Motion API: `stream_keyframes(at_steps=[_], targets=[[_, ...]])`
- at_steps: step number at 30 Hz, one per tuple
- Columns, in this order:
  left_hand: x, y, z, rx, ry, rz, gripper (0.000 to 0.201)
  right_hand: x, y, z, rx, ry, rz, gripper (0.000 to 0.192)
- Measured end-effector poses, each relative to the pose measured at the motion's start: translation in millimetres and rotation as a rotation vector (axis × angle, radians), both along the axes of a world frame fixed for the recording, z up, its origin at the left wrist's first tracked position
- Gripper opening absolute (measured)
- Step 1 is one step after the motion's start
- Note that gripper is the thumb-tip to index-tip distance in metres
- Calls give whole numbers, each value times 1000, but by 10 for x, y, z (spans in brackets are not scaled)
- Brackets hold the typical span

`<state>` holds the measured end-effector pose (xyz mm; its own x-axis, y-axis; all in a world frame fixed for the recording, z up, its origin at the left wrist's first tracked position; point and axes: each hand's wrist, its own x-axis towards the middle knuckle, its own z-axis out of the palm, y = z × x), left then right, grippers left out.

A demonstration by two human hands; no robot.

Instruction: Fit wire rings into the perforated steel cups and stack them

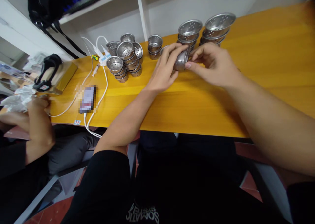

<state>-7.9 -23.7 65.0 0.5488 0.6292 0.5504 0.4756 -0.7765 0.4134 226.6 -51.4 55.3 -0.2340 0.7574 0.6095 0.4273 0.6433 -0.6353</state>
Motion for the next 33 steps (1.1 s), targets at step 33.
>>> stream_keyframes(at_steps=[33], targets=[[-104, 350, -316, -146, -452, 222, 101, 391, 104, 32, 22, -345, -171, 58]])
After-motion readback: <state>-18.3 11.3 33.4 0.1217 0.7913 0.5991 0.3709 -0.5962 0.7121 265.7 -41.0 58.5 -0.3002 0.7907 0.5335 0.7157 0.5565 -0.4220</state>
